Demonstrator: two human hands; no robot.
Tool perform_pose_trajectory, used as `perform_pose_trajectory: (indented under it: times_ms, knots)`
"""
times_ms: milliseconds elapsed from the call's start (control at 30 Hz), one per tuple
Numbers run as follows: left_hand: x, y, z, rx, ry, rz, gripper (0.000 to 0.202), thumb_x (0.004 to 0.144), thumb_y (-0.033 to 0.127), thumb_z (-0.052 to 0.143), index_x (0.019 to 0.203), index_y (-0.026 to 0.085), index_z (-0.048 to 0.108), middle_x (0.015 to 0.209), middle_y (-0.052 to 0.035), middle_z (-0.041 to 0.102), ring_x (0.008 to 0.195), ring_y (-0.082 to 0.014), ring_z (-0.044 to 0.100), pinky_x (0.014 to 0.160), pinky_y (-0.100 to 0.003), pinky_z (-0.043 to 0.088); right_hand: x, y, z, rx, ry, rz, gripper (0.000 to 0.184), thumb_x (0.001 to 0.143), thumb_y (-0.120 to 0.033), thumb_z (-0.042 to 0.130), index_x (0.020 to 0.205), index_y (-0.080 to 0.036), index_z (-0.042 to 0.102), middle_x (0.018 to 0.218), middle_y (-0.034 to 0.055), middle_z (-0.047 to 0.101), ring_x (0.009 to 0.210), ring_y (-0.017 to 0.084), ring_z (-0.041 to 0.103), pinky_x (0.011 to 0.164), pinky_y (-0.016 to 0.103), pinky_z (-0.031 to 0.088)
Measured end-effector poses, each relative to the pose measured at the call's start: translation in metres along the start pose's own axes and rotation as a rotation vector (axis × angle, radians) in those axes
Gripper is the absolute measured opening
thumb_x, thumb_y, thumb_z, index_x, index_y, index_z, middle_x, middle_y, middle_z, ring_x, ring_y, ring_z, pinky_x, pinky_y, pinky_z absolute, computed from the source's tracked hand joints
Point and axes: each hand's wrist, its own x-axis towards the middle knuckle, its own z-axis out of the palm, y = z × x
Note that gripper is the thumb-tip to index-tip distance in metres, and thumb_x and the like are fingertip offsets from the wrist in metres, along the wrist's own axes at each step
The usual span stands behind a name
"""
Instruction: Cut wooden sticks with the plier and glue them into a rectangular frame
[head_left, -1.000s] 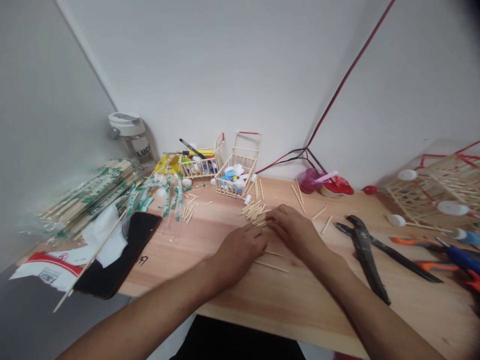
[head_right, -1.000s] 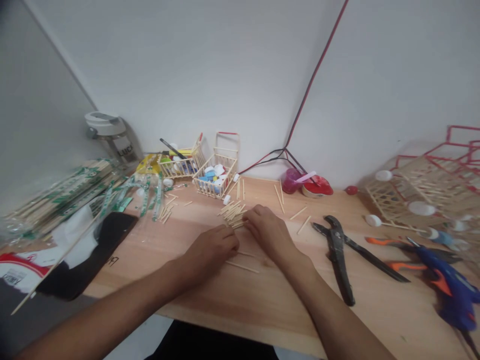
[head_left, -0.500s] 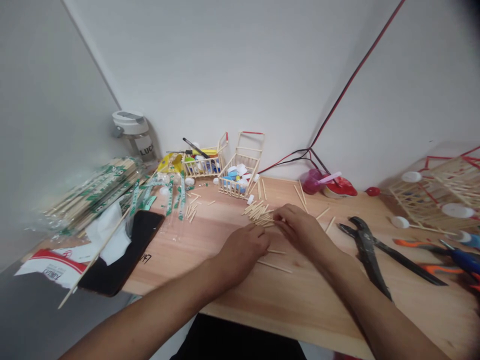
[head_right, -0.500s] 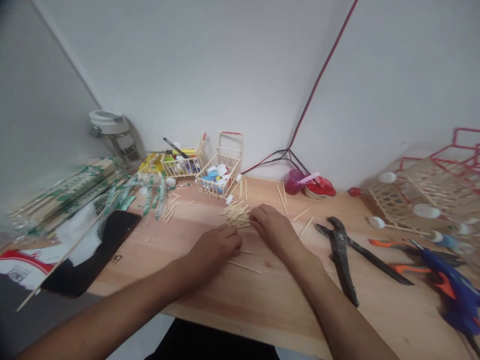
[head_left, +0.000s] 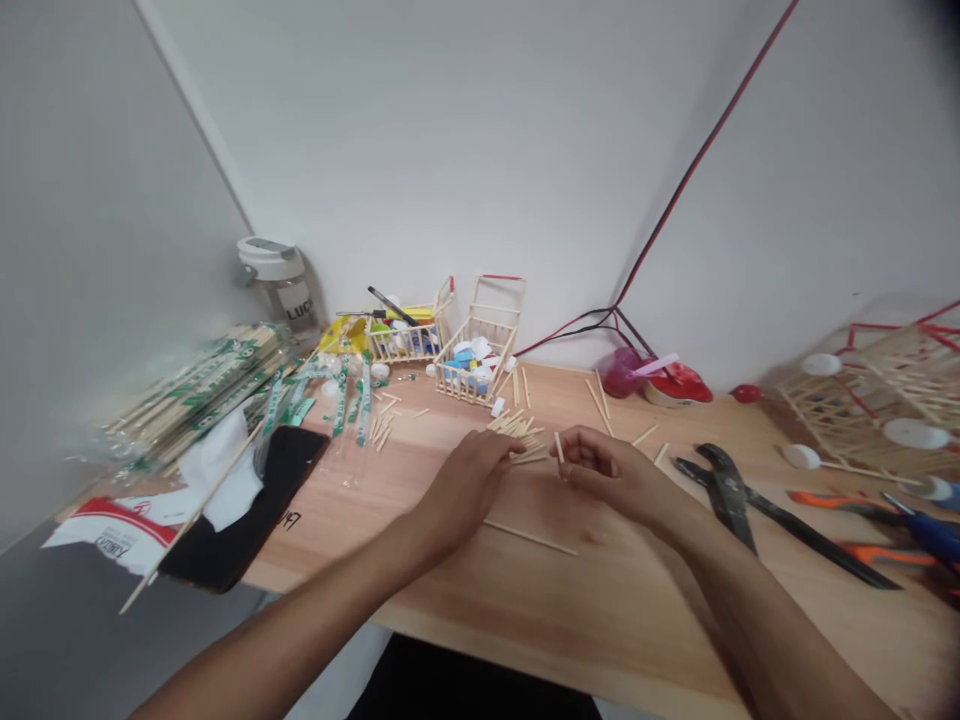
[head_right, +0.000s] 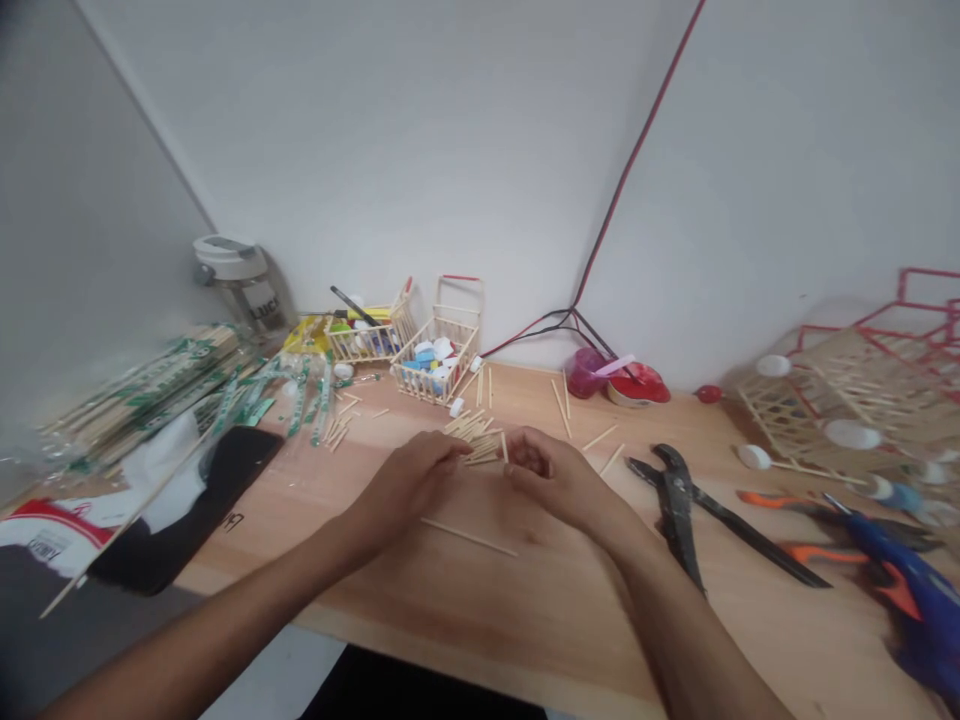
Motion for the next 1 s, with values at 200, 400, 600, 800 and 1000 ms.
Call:
perform_pose_trajectory:
  times_ms: [200, 400, 600, 800, 1000]
  knots:
    - [0.005, 0.000, -0.003, -0.389, -0.049, -0.132, 0.027, 0.081, 0.007, 0.043, 0.099, 0.013, 0.061, 0.081, -0.0019, 0.062, 0.070, -0.0118, 0.054, 0.068, -0.023, 0.041, -0.001, -0.012, 0.011, 0.061, -0.008, 0.017, 0.018, 0.085, -0.035, 0.056, 0.091, -0.019, 0.057, 0.068, -0.0025, 0.053, 0.060, 0.012, 0.048, 0.055, 0.025, 0.037]
    - [0.006, 0.001, 0.000, -0.621, -0.033, -0.226, 0.033, 0.085, 0.022, 0.049, 0.114, 0.011, 0.060, 0.059, 0.0049, 0.044, 0.052, -0.0077, 0.039, 0.051, -0.020, 0.030, -0.001, -0.014, 0.013, 0.056, 0.072, 0.036, 0.025, 0.084, -0.043, 0.057, 0.089, -0.018, 0.057, 0.068, -0.0015, 0.054, 0.061, 0.012, 0.051, 0.056, 0.025, 0.038]
    - [0.006, 0.000, 0.001, -0.798, -0.041, -0.270, 0.035, 0.083, 0.028, 0.055, 0.113, 0.011, 0.061, 0.070, 0.0015, 0.054, 0.049, -0.0053, 0.040, 0.046, -0.019, 0.030, -0.002, -0.017, 0.015, 0.090, 0.094, 0.032, 0.023, 0.083, -0.042, 0.059, 0.085, -0.019, 0.057, 0.068, -0.0011, 0.056, 0.059, 0.011, 0.052, 0.055, 0.025, 0.040]
    - [0.006, 0.001, 0.002, -0.873, -0.051, -0.280, 0.035, 0.081, 0.027, 0.059, 0.112, 0.012, 0.062, 0.070, 0.0016, 0.055, 0.047, -0.0038, 0.039, 0.045, -0.018, 0.029, -0.004, -0.024, 0.016, 0.122, 0.068, 0.039, 0.025, 0.083, -0.043, 0.059, 0.087, -0.018, 0.058, 0.068, -0.0010, 0.055, 0.057, 0.010, 0.048, 0.051, 0.024, 0.036]
    - [0.013, 0.006, -0.005, -0.873, -0.145, -0.267, 0.035, 0.081, 0.027, 0.059, 0.112, 0.013, 0.063, 0.070, 0.0015, 0.054, 0.046, -0.0026, 0.036, 0.043, -0.018, 0.025, -0.007, -0.032, 0.015, 0.218, 0.041, 0.077, 0.030, 0.084, -0.047, 0.058, 0.085, -0.017, 0.059, 0.062, -0.0032, 0.050, 0.050, 0.007, 0.041, 0.045, 0.022, 0.028]
